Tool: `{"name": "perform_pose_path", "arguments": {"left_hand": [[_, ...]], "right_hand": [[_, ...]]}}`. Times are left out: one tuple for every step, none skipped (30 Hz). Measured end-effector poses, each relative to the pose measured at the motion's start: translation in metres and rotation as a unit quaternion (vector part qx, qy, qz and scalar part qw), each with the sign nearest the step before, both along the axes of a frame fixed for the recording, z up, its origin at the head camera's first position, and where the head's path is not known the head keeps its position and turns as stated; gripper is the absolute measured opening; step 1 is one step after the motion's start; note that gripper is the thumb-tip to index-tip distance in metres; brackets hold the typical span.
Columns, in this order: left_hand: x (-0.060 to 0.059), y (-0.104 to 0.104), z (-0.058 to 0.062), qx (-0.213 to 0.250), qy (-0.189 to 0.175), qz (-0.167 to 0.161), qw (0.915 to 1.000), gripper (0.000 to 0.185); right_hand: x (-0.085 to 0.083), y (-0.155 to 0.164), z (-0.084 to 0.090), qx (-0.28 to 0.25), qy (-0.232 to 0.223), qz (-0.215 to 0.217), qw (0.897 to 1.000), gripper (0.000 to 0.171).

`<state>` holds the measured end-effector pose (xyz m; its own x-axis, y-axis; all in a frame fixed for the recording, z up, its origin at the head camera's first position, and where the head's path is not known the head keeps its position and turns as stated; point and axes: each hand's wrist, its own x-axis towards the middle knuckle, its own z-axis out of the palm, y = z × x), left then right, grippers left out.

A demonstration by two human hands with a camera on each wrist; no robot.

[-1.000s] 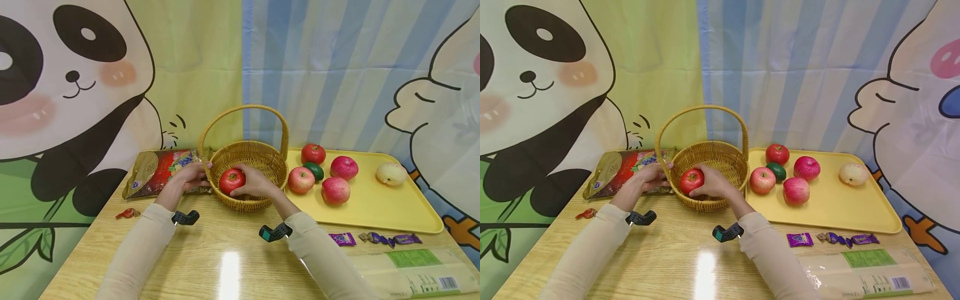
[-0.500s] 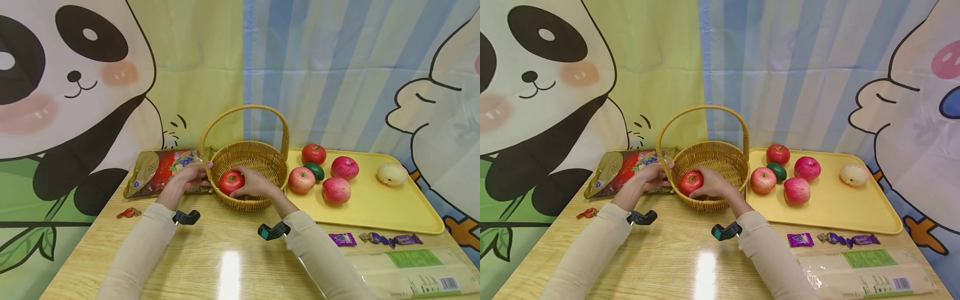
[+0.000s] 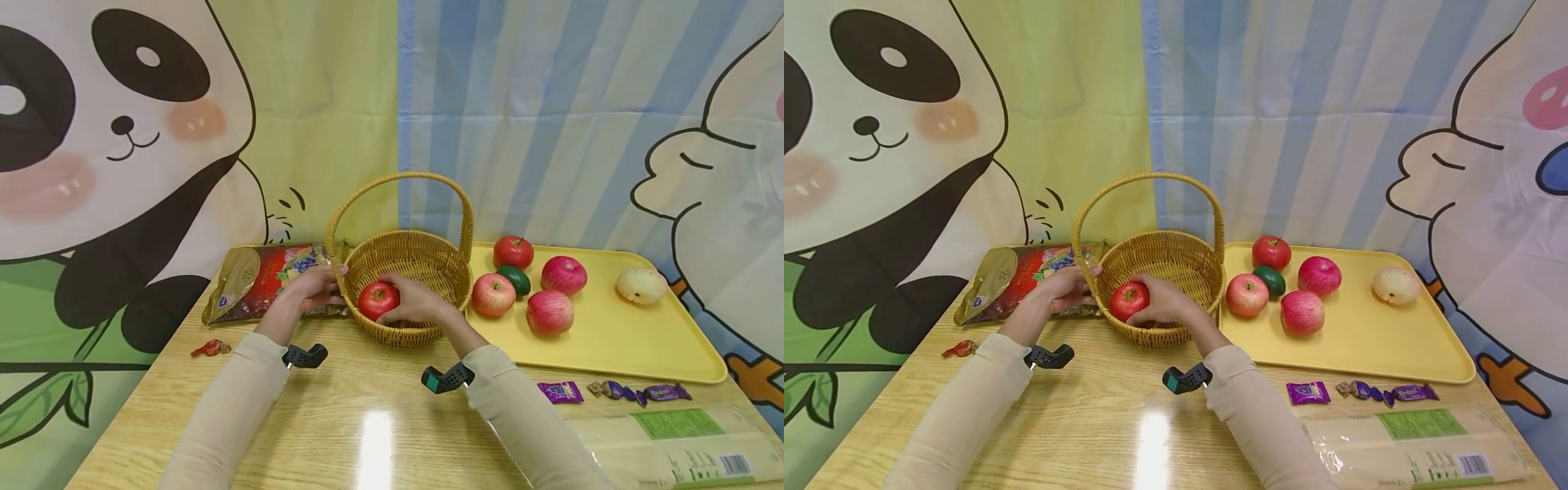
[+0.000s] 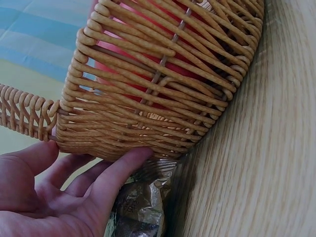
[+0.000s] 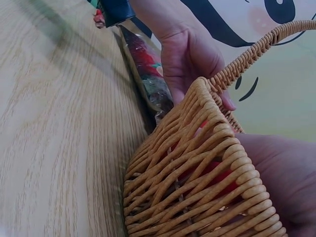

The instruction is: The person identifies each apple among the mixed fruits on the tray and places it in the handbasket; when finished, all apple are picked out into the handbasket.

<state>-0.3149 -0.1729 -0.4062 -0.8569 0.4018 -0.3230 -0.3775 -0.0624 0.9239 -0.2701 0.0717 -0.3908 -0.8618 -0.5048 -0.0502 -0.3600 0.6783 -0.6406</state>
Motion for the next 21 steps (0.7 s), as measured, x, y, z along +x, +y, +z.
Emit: {"name": "perform_pose_path", "arguments": {"left_hand": [[0.0001, 0.0001, -0.0001, 0.001, 0.001, -0.001, 1.0, 0.051], [0.0001, 0.0, -0.0001, 0.002, 0.002, -0.002, 1.0, 0.051], [0.0002, -0.0001, -0.0002, 0.003, 0.003, -0.003, 1.0, 0.052], [0.0003, -0.0002, -0.0003, 0.004, 0.004, -0.003, 1.0, 0.052], [0.0003, -0.0003, -0.0005, 0.003, 0.008, -0.005, 1.0, 0.052], [0.0005, -0.0005, -0.0004, 0.002, 0.01, -0.005, 0.9999, 0.052], [0.0007, -0.0001, -0.0004, 0.002, 0.011, -0.004, 0.9999, 0.052], [0.0009, 0.0003, -0.0003, 0.001, 0.013, -0.005, 0.9999, 0.053], [0.001, 0.0008, -0.0004, 0.0, 0.014, -0.006, 0.9999, 0.053], [0.0012, 0.0006, -0.0005, -0.002, 0.014, -0.005, 0.9999, 0.053], [0.0012, 0.0006, -0.0006, -0.001, 0.013, -0.005, 0.9999, 0.053], [0.0013, 0.0006, -0.0006, 0.0, 0.011, -0.003, 0.9999, 0.052], [0.0012, 0.0007, -0.0008, 0.0, 0.01, -0.002, 1.0, 0.052], [0.0011, 0.0008, -0.0008, 0.0, 0.011, -0.003, 0.9999, 0.052], [0.0011, 0.0009, -0.0007, 0.001, 0.012, -0.003, 0.9999, 0.052], [0.0012, 0.001, -0.0005, 0.001, 0.013, -0.003, 0.9999, 0.052], [0.0013, 0.0012, -0.0002, 0.003, 0.012, -0.001, 0.9999, 0.052], [0.0015, 0.0014, 0.0, 0.002, 0.013, 0.0, 0.9999, 0.052], [0.0017, 0.0016, 0.0003, 0.002, 0.012, 0.002, 0.9999, 0.052], [0.0019, 0.0017, 0.0004, 0.001, 0.012, 0.002, 0.9999, 0.051], [0.0021, 0.0018, 0.0004, 0.001, 0.01, 0.003, 0.9999, 0.051]], "right_hand": [[0.0001, -0.0001, 0.0, 0.002, 0.002, 0.0, 1.0, 0.084], [0.0003, -0.0001, 0.0001, 0.004, 0.003, 0.001, 1.0, 0.084], [0.0004, -0.0002, 0.0001, 0.007, 0.005, 0.002, 1.0, 0.084], [0.0005, -0.0005, 0.0003, 0.009, 0.007, 0.004, 1.0, 0.085], [0.0004, -0.0009, 0.0003, 0.01, 0.01, 0.006, 1.0, 0.085], [0.0003, -0.0013, 0.0002, 0.011, 0.012, 0.008, 1.0, 0.085], [0.0005, -0.0011, 0.0002, 0.012, 0.014, 0.009, 1.0, 0.085], [0.0008, -0.0008, 0.0001, 0.012, 0.016, 0.011, 1.0, 0.085], [0.001, -0.0005, -0.0001, 0.012, 0.018, 0.013, 1.0, 0.085], [0.0009, -0.0006, -0.0006, 0.013, 0.02, 0.014, 1.0, 0.085], [0.0008, -0.0007, -0.0012, 0.013, 0.021, 0.015, 1.0, 0.085], [0.0009, -0.0006, -0.0014, 0.014, 0.023, 0.016, 1.0, 0.085], [0.001, -0.0004, -0.0015, 0.016, 0.024, 0.016, 0.999, 0.084], [0.0008, -0.0003, -0.0019, 0.016, 0.026, 0.016, 0.999, 0.084], [0.0007, -0.0003, -0.0021, 0.017, 0.026, 0.016, 0.999, 0.084], [0.0005, -0.0003, -0.0021, 0.017, 0.026, 0.016, 0.999, 0.084], [0.0005, -0.0002, -0.002, 0.018, 0.027, 0.016, 0.999, 0.084], [0.0005, -0.0003, -0.0019, 0.019, 0.027, 0.016, 0.999, 0.084], [0.0005, -0.0003, -0.0018, 0.019, 0.027, 0.016, 0.999, 0.084], [0.0005, -0.0003, -0.0017, 0.02, 0.027, 0.017, 0.999, 0.084], [0.0005, -0.0004, -0.0016, 0.02, 0.027, 0.018, 0.999, 0.085]]}}
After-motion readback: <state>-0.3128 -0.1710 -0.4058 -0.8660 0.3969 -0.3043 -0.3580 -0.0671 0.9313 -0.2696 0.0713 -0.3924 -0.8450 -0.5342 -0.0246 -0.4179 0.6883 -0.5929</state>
